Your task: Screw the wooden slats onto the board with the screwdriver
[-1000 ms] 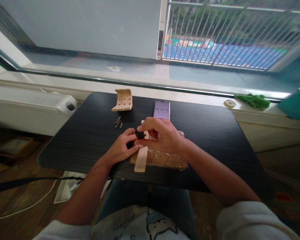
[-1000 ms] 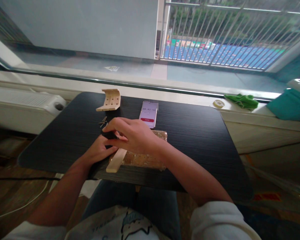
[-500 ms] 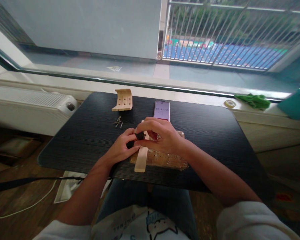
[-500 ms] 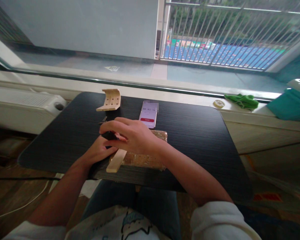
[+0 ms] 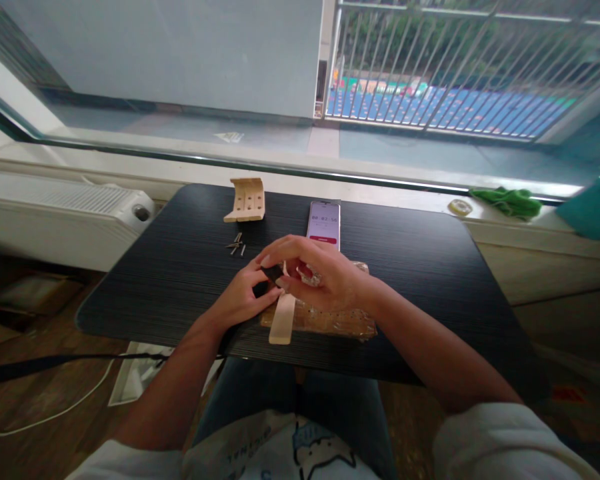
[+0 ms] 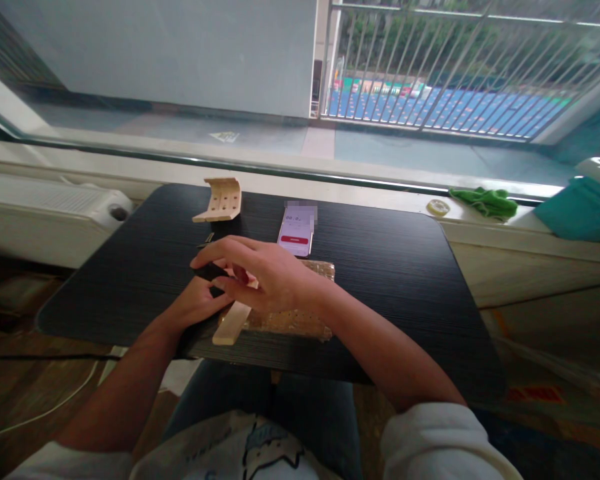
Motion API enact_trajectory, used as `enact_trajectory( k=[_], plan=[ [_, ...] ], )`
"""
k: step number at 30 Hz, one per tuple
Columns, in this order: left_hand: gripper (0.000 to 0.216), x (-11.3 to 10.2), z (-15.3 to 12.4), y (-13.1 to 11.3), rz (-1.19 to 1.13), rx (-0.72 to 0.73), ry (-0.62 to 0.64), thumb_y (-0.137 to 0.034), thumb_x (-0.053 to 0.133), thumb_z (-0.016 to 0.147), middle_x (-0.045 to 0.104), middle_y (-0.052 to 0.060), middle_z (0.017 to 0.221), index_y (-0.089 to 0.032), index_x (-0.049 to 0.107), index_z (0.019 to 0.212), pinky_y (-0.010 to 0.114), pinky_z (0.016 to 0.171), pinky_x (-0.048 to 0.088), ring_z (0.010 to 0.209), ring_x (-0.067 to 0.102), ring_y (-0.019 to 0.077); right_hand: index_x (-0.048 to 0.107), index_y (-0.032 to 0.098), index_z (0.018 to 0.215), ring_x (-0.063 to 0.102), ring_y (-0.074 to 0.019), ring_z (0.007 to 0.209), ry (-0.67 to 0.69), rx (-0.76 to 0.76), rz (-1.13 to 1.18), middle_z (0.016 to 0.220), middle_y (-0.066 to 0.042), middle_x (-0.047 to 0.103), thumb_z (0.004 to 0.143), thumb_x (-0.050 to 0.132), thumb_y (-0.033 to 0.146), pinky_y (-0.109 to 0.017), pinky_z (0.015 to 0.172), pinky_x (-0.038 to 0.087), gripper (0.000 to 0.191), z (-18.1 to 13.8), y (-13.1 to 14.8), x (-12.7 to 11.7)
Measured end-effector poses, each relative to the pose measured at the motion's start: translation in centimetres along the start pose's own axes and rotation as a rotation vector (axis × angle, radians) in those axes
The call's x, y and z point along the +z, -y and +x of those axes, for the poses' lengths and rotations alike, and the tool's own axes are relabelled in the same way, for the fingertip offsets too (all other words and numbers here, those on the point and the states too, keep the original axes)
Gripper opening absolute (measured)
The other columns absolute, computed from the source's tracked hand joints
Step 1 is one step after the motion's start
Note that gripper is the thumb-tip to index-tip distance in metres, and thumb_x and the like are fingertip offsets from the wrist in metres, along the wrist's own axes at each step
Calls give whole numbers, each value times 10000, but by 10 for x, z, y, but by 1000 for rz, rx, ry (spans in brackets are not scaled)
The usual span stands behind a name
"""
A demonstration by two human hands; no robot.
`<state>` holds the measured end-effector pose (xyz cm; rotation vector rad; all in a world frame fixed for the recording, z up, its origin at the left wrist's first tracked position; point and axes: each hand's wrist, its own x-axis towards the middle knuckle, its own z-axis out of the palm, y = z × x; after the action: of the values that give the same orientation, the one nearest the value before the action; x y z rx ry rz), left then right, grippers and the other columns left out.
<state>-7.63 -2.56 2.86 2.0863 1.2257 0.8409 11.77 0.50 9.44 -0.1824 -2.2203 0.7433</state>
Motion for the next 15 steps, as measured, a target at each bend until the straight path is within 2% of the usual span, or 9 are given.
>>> enact_trajectory(
  k=[4, 8, 11, 15],
  plan=[
    [211, 0, 0, 1, 6, -19, 16, -354, 559, 828, 648, 84, 948, -167, 633, 763, 397, 888, 480, 978, 581, 260, 489, 144, 1120, 491, -54, 629, 18, 59, 19, 891, -28, 599, 890, 467, 122, -188, 564, 426, 232, 0, 2, 0],
    [219, -1, -1, 1, 6, -18, 11, -375, 559, 822, 642, 91, 1022, -178, 638, 766, 415, 917, 478, 1007, 580, 270, 474, 147, 1122, 461, -55, 604, -3, 62, 28, 736, 38, 504, 881, 467, 109, -179, 544, 395, 244, -1, 2, 0],
    [225, -1, -1, 2, 18, 2, 0, -386, 567, 817, 639, 88, 1054, -185, 644, 752, 420, 927, 478, 1019, 582, 277, 477, 144, 1109, 450, -46, 598, -9, 64, 43, 749, 39, 506, 888, 468, 112, -172, 548, 392, 224, 0, 3, -1],
    [226, 0, -1, 2, 16, 11, -28, -374, 579, 807, 628, 75, 1109, -198, 667, 918, 418, 943, 474, 1051, 575, 276, 496, 143, 1133, 467, -43, 616, 7, 29, 36, 837, 10, 566, 904, 466, 118, -168, 561, 399, 232, 3, 4, -3]
  ],
)
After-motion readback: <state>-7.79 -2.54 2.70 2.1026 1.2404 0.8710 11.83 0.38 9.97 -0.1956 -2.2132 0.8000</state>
